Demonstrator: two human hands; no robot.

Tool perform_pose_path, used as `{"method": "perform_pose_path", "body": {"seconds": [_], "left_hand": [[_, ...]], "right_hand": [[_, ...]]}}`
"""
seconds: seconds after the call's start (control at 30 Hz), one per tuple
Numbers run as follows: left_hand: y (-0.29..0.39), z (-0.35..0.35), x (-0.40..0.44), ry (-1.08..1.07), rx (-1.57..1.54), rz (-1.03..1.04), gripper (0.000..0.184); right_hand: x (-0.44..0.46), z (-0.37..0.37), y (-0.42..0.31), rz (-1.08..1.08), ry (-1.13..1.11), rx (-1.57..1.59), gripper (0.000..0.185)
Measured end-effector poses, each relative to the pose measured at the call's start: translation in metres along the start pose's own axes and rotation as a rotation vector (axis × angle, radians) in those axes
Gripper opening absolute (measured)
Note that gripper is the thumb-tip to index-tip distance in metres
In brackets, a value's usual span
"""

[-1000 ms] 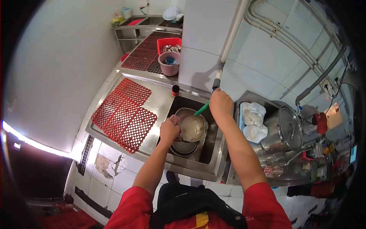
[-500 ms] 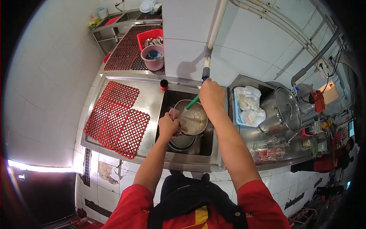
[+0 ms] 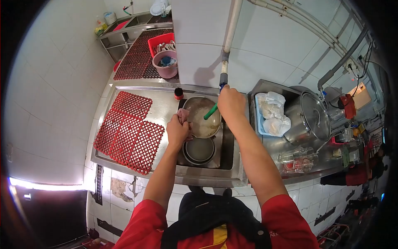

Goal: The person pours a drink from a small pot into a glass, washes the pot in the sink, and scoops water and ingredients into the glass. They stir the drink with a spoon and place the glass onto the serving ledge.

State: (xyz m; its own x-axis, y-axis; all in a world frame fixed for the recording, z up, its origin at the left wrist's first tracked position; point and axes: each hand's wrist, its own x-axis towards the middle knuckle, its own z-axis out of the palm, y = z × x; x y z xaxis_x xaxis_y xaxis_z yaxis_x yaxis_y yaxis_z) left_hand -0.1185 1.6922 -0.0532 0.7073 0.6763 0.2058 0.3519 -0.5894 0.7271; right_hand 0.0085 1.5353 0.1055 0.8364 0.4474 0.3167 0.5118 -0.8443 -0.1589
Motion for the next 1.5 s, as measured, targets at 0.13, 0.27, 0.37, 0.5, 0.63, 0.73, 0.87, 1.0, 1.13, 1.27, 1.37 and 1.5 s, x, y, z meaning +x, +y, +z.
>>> {"method": "perform_pose_path", "body": {"seconds": [0.13, 0.27, 0.37, 0.5, 0.63, 0.73, 0.87, 1.0, 1.13, 1.27, 1.37, 1.5], "left_hand": [[-0.002, 0.000, -0.012, -0.128, -0.003, -0.142, 0.033], [-0.017, 0.011, -0.020, -0.177, -0.064, -0.198, 0.040], [-0.016, 0.008, -0.017, -0.222, -0.082, -0.213, 0.045], [-0.004, -0.006, -0.005, -0.154, 0.030, -0.096, 0.035], [0.004, -0.021, 0.010, -0.189, 0.143, -0.003, 0.035], [0.020, -0.035, 0.018, -0.182, 0.189, 0.109, 0.036], [0.037, -0.040, 0.026, -0.243, 0.251, 0.202, 0.030], [0.027, -0.027, 0.030, -0.221, 0.419, 0.429, 0.022], [0.036, -0.030, 0.017, -0.087, 0.470, 0.503, 0.018], [0.035, -0.041, 0.010, -0.041, 0.576, 0.542, 0.017], [0.031, -0.059, 0.006, 0.033, 0.603, 0.663, 0.015], [0.032, -0.081, 0.008, 0.213, 0.615, 0.843, 0.009]], "right_hand": [[0.003, 0.002, 0.000, 0.009, -0.023, -0.004, 0.016], [0.003, 0.003, 0.002, 0.015, -0.025, 0.003, 0.016], [0.003, 0.004, 0.003, -0.001, 0.001, 0.004, 0.016], [0.002, 0.002, 0.005, 0.007, -0.008, 0.007, 0.016], [0.002, 0.001, 0.006, 0.013, -0.011, 0.055, 0.016], [0.003, 0.004, 0.007, -0.005, -0.003, 0.031, 0.015], [0.002, 0.003, 0.007, 0.002, -0.019, 0.064, 0.015], [0.003, 0.006, 0.009, 0.023, -0.018, 0.100, 0.016], [0.004, 0.006, 0.012, 0.021, -0.036, 0.125, 0.017], [0.004, 0.007, 0.015, 0.009, -0.030, 0.134, 0.016], [0.002, 0.007, 0.014, -0.016, 0.020, 0.106, 0.017], [0.002, 0.002, 0.013, -0.026, 0.013, 0.112, 0.016]]}}
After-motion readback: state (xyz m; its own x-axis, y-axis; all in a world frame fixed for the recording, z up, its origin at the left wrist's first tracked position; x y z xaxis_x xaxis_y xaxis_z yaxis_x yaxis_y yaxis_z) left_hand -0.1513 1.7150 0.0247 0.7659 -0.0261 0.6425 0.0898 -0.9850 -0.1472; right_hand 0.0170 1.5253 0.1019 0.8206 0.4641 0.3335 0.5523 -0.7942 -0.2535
